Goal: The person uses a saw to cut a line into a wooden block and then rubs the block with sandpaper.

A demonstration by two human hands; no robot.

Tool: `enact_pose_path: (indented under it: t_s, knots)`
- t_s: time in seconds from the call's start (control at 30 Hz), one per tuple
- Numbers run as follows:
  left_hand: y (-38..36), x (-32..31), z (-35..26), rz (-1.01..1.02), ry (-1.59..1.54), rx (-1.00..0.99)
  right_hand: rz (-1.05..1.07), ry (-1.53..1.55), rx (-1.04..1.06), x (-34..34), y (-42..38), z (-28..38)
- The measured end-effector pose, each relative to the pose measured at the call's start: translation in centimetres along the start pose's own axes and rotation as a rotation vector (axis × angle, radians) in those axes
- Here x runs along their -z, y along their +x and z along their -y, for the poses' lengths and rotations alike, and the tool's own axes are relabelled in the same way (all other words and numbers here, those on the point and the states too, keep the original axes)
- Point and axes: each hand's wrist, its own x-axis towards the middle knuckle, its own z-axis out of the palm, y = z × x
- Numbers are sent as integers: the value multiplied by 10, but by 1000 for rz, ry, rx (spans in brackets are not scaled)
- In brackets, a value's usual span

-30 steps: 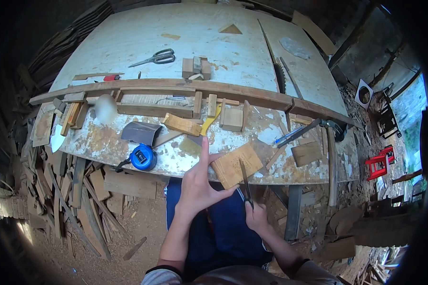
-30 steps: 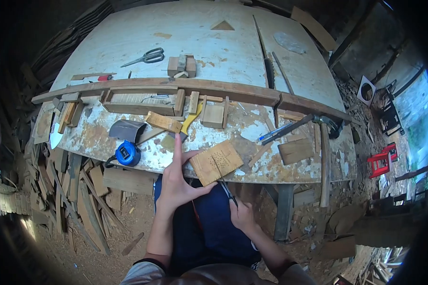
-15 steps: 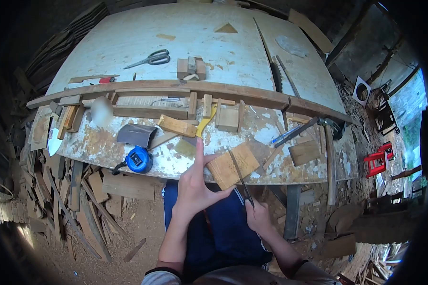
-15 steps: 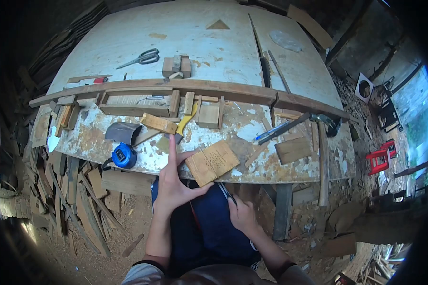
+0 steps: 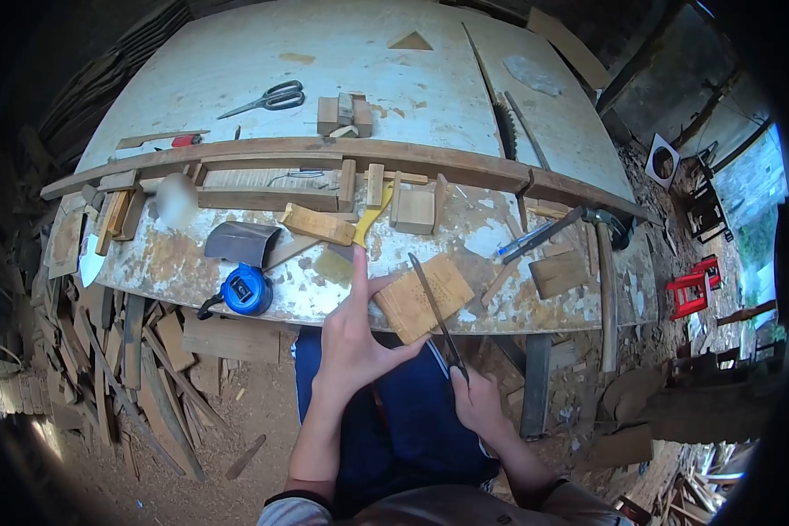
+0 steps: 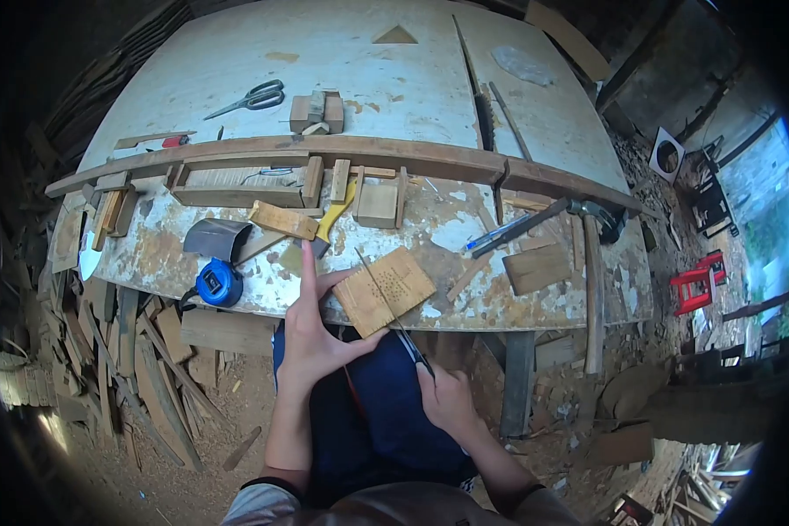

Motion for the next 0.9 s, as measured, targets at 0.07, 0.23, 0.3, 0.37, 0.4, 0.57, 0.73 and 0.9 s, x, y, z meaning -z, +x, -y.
enact_pose_path:
  t_s: [0.07, 0.23, 0.3, 0.37, 0.4, 0.57, 0.73, 0.9]
  knots:
    - [7, 4, 2, -4, 9, -28, -8, 23, 7, -10, -2, -21]
    - [6, 3, -1, -10, 7, -19, 3, 27, -12, -2, -6, -6]
    - [5, 4, -1, 1, -8, -9, 34, 24, -22, 6, 5, 15]
    - [6, 6, 0, 23, -14, -19, 9, 58, -44, -8, -10, -22]
    - [5, 6, 0, 30, -20, -16, 5, 70, -56, -12, -15, -37]
    - [5, 4, 4, -24, 3, 13, 29, 53, -67, -9, -20, -19]
    - [7, 5, 2, -21, -6, 8, 85, 41, -65, 0, -7, -2]
    - [4, 6, 2, 26, -6, -7, 96, 50, -89, 5, -12, -13]
